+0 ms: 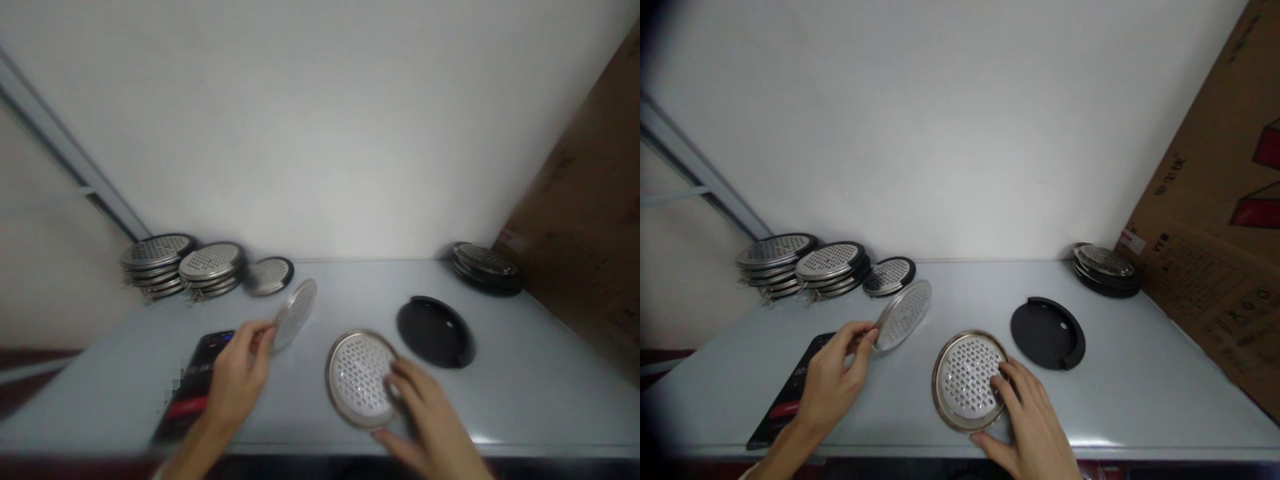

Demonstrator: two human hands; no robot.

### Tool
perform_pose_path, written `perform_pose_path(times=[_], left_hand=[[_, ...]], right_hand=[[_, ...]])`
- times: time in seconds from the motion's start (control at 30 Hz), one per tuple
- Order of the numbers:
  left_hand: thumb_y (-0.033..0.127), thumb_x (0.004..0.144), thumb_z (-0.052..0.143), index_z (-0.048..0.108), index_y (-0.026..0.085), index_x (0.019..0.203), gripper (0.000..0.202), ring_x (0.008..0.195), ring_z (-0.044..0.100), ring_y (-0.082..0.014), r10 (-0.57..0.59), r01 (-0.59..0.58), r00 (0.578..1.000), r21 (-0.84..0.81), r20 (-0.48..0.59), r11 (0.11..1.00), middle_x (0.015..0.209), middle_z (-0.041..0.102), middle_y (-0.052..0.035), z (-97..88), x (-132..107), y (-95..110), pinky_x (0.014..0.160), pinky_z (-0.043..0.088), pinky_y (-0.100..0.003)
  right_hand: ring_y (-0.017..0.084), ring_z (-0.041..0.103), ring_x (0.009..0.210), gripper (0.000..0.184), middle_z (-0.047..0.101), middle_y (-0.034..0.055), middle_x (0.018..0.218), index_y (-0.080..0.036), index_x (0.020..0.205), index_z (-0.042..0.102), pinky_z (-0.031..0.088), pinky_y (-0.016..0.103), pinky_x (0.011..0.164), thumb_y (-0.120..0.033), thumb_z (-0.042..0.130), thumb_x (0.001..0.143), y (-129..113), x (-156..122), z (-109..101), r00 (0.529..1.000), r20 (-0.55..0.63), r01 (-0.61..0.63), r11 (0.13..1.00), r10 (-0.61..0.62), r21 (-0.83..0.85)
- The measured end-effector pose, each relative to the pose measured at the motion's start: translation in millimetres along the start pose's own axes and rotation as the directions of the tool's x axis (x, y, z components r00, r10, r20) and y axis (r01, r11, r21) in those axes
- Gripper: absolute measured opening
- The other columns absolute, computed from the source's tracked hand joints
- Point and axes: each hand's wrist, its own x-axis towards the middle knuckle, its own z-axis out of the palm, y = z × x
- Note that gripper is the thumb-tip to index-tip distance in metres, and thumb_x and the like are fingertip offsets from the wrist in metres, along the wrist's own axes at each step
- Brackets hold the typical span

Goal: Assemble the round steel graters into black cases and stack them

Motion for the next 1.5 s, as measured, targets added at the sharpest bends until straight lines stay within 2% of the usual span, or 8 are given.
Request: perform_pose_path(times=[0.13, 0.27, 0.43, 0.53, 0.67, 0.9, 1.27, 1.5], left_hand=[[0.054, 0.085, 0.066, 0.064, 0.019, 0.092, 0.036, 0.050, 0.055, -0.0154, -0.344, 0.326, 0.939, -0.371, 0.019, 0.870, 0.059, 0.060, 0.0039, 1.0, 1.3, -4.1, 0.048, 0.045, -0.024], [0.054, 0.069, 0.085, 0.067, 0.016, 0.089, 0.047, 0.052, 0.047, -0.0092, -0.526, 0.490, 0.832, -0.681, 0.178, 0.544, 0.060, 0.057, 0.0053, 13.1, 4.7, 1.6, 0.050, 0.039, -0.018], [0.049, 0.060, 0.092, 0.072, 0.010, 0.084, 0.050, 0.054, 0.043, -0.0056, -0.431, 0.708, 0.694, -0.655, 0.577, 0.264, 0.064, 0.054, 0.0046, 38.4, 2.7, 26.6, 0.050, 0.034, -0.015], [0.053, 0.069, 0.085, 0.073, 0.009, 0.089, 0.049, 0.051, 0.041, -0.0061, -0.315, 0.757, 0.652, -0.571, 0.689, 0.319, 0.059, 0.052, 0.0049, 58.4, -4.9, 36.0, 0.047, 0.030, -0.017], [0.054, 0.083, 0.069, 0.067, 0.009, 0.118, 0.057, 0.045, 0.041, -0.0093, -0.265, 0.705, 0.673, -0.491, 0.690, 0.511, 0.054, 0.052, 0.0066, 73.2, -9.7, 36.9, 0.045, 0.029, -0.019], [0.029, 0.094, 0.050, 0.075, 0.020, 0.101, 0.027, 0.089, 0.069, -0.0255, -0.034, 0.125, 0.871, -0.155, 0.490, 0.980, 0.099, 0.072, -0.0101, 56.1, -10.5, 39.2, 0.084, 0.054, -0.038], [0.024, 0.100, 0.054, 0.060, 0.023, 0.132, 0.033, 0.123, 0.061, -0.0278, 0.097, -0.163, 0.846, 0.081, 0.524, 0.983, 0.128, 0.066, -0.0095, 66.1, -27.9, 39.9, 0.107, 0.050, -0.045], [0.020, 0.100, 0.054, 0.059, 0.024, 0.137, 0.038, 0.117, 0.064, -0.0304, 0.181, -0.363, 0.824, 0.255, 0.537, 0.896, 0.132, 0.066, -0.0106, 74.6, -37.7, 33.8, 0.101, 0.055, -0.047]], right_hand=[[0.036, 0.059, 0.129, 0.066, 0.059, 0.0162, 0.144, -0.022, 0.134, 0.057, 0.054, 0.047, 0.102, -0.041, 0.084, 0.077, -0.9, 1.0, -1.5, 1.000, 0.008, -0.018, 1.000, 0.018, 0.020], [0.037, 0.058, 0.131, 0.066, 0.058, 0.0145, 0.145, -0.024, 0.134, 0.057, 0.053, 0.049, 0.105, -0.040, 0.084, 0.077, -2.3, 0.0, -1.7, 0.997, 0.044, -0.062, 0.997, 0.060, 0.052], [0.038, 0.051, 0.138, 0.096, 0.045, 0.0179, 0.154, -0.022, 0.155, 0.032, 0.048, 0.052, 0.110, -0.030, 0.083, 0.074, -8.4, 0.4, -2.3, 0.981, 0.068, -0.187, 0.979, 0.182, 0.085], [0.039, 0.041, 0.145, 0.112, 0.032, 0.0196, 0.162, -0.022, 0.161, 0.014, 0.046, 0.054, 0.112, -0.025, 0.083, 0.072, -12.7, 3.0, -4.0, 0.972, 0.078, -0.228, 0.971, 0.222, 0.078], [0.039, 0.041, 0.145, 0.114, 0.033, 0.0200, 0.161, -0.022, 0.162, 0.012, 0.046, 0.054, 0.113, -0.024, 0.083, 0.072, -13.3, 3.5, -4.6, 0.974, 0.082, -0.218, 0.973, 0.212, 0.072], [0.040, 0.045, 0.142, 0.100, 0.040, 0.0190, 0.158, -0.024, 0.156, 0.029, 0.045, 0.057, 0.113, -0.027, 0.085, 0.072, -8.5, 1.1, -0.3, 0.981, 0.077, -0.184, 0.980, 0.179, 0.069], [0.041, 0.048, 0.140, 0.098, 0.041, 0.0202, 0.158, -0.024, 0.156, 0.033, 0.048, 0.056, 0.110, -0.032, 0.086, 0.074, -4.6, -0.1, -1.2, 0.989, 0.073, -0.133, 0.989, 0.128, 0.060], [0.039, 0.051, 0.137, 0.091, 0.044, 0.0204, 0.156, -0.022, 0.154, 0.037, 0.051, 0.054, 0.107, -0.037, 0.084, 0.078, -4.1, 0.0, -2.1, 0.997, 0.033, -0.069, 0.997, 0.067, 0.046]])
